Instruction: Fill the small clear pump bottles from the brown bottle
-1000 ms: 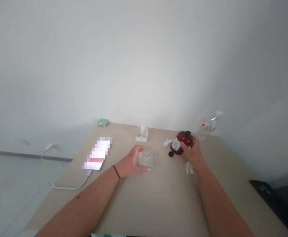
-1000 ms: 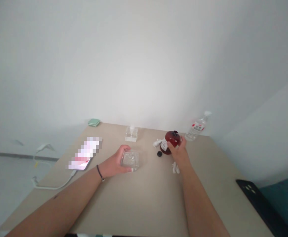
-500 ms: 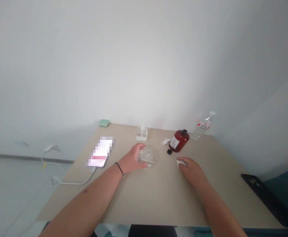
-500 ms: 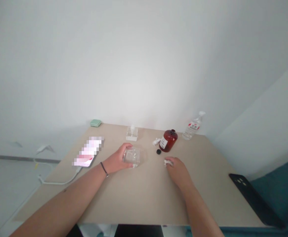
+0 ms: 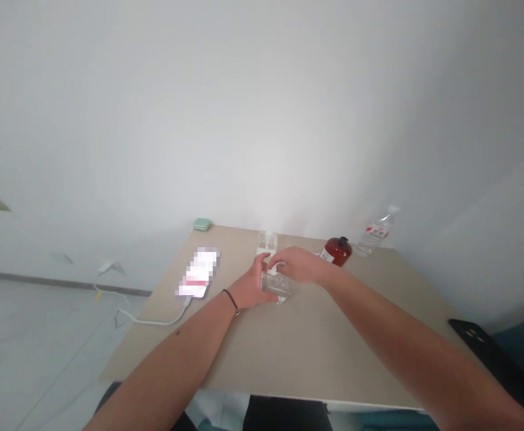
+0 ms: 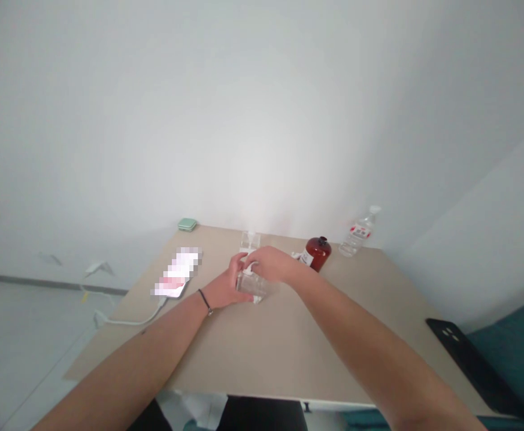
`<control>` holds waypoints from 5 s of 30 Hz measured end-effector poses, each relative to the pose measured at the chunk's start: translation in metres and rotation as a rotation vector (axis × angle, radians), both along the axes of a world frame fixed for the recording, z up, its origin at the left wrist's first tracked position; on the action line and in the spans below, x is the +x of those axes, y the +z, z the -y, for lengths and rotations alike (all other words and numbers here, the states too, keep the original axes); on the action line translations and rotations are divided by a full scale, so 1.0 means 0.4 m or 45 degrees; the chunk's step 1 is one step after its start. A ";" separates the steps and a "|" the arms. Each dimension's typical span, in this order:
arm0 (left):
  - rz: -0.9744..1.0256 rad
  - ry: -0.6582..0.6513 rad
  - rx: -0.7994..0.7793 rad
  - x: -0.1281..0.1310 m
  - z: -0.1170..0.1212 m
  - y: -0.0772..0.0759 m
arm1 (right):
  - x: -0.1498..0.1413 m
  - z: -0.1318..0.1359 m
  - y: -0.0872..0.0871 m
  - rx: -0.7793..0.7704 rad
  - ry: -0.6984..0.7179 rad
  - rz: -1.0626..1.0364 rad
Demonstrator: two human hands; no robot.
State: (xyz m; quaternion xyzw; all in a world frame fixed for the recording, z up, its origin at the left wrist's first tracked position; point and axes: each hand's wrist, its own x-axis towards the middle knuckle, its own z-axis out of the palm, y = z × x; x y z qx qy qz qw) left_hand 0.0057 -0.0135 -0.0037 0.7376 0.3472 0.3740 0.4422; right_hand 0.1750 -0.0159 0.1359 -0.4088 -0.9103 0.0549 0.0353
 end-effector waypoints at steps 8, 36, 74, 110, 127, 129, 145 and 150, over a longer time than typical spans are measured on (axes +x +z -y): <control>-0.001 0.002 -0.019 0.002 -0.002 0.008 | -0.017 0.081 -0.027 0.504 0.350 0.415; -0.065 -0.038 -0.053 0.000 0.006 0.018 | 0.340 0.135 -0.291 0.507 -0.827 0.057; -0.140 -0.029 0.048 -0.001 0.008 0.032 | 0.139 -0.014 -0.249 -0.077 -0.661 -1.162; -0.096 -0.034 0.041 -0.006 -0.001 0.012 | 0.135 -0.093 -0.066 0.707 -0.449 0.059; -0.059 -0.008 0.061 0.000 -0.001 0.014 | 0.078 0.056 -0.028 -0.022 -0.428 -0.790; -0.074 -0.009 0.066 0.001 0.000 0.015 | 0.073 0.053 -0.038 -0.042 -0.422 -0.760; -0.065 -0.020 0.061 -0.003 0.000 0.021 | 0.038 0.047 -0.305 -0.479 -0.400 -1.412; -0.034 -0.064 0.057 -0.005 -0.004 0.020 | 0.055 0.035 -0.332 -0.772 -0.270 -1.742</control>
